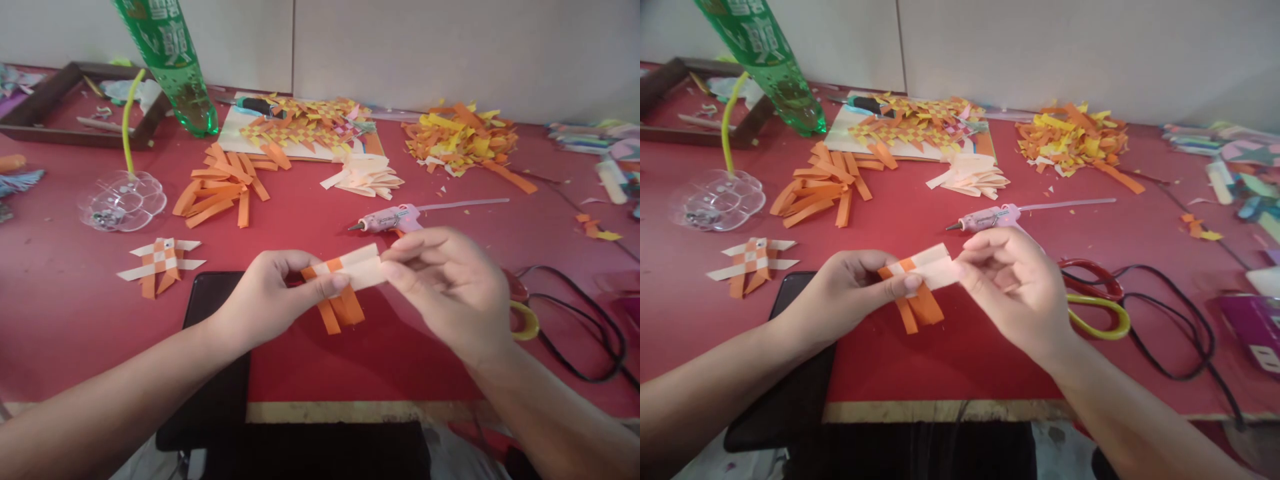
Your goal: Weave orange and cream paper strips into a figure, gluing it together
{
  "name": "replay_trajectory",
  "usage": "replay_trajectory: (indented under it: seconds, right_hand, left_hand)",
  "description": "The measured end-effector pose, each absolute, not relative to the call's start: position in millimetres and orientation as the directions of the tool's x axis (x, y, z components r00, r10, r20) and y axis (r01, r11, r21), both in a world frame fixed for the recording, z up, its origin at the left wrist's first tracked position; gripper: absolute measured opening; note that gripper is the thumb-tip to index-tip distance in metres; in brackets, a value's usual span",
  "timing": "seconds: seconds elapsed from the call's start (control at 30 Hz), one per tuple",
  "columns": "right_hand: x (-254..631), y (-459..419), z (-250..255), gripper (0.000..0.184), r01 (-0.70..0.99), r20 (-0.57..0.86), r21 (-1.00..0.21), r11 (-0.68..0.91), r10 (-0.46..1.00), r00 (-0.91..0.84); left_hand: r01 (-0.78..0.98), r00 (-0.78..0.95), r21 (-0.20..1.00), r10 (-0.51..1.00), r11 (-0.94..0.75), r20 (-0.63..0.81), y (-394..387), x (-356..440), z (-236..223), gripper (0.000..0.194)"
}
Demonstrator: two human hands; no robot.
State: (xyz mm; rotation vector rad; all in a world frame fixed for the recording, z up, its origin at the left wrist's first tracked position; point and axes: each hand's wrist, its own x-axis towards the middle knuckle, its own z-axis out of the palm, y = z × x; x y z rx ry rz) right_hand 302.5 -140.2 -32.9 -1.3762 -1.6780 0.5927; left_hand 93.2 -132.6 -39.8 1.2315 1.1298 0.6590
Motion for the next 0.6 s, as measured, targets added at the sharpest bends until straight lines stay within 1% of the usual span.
replay_trajectory:
  seconds: [0.03,0.07,0.1,0.13,0.17,0.2,0.3,0.37,0.5,0.6]
  right_hand:
    - [309.9,-134.8,-32.7,0.009,0.626,0.374,-0.72,0.301,0.927,-0.017]
    - [318.8,-129.0,-32.9,0.007,0.718,0.437,-0.618,0.32,0.899,-0.025]
    - [328.5,-123.0,-33.3,0.006,0.811,0.466,-0.49,0.321,0.882,-0.068]
    - [338.2,-117.4,-34.0,0.005,0.883,0.469,-0.345,0.319,0.873,-0.132]
    - [347.1,-112.6,-35.0,0.006,0.922,0.44,-0.248,0.298,0.882,-0.167]
    - [354.6,-108.7,-36.3,0.009,0.944,0.376,-0.205,0.26,0.911,-0.169]
    - [365.8,-102.4,-41.3,0.011,0.967,0.218,-0.219,0.13,0.972,-0.082]
    - [366.8,-99.4,-45.3,0.012,0.972,0.179,-0.225,0.066,0.984,-0.025]
    - [369.5,-87.7,-51.3,0.015,0.978,0.205,-0.206,0.018,0.978,0.025]
    - [375.0,-81.4,-48.0,0.02,0.988,0.256,-0.155,0.029,0.967,0.012]
  left_hand:
    - [0.132,0.323,0.945,0.888,0.299,-0.326,-132.1,93.1,-40.9,0.034]
    - [0.088,0.291,0.938,0.891,0.337,-0.347,-131.6,93.1,-41.9,0.033]
    - [0.047,0.259,0.929,0.894,0.366,-0.365,-131.1,93.1,-43.0,0.033]
    - [0.006,0.225,0.924,0.9,0.382,-0.373,-130.5,93.3,-44.2,0.032]
    - [-0.036,0.194,0.922,0.908,0.385,-0.371,-130.0,93.5,-45.4,0.032]
    - [-0.076,0.172,0.921,0.914,0.383,-0.366,-129.4,93.7,-46.5,0.031]
    - [-0.177,0.16,0.91,0.923,0.376,-0.35,-127.5,94.4,-48.5,0.025]
    - [-0.205,0.184,0.9,0.918,0.385,-0.351,-126.7,94.8,-48.1,0.021]
    - [-0.264,0.23,0.875,0.908,0.405,-0.351,-127.1,95.8,-44.6,0.016]
    - [-0.279,0.253,0.863,0.899,0.421,-0.357,-128.0,95.9,-43.0,0.024]
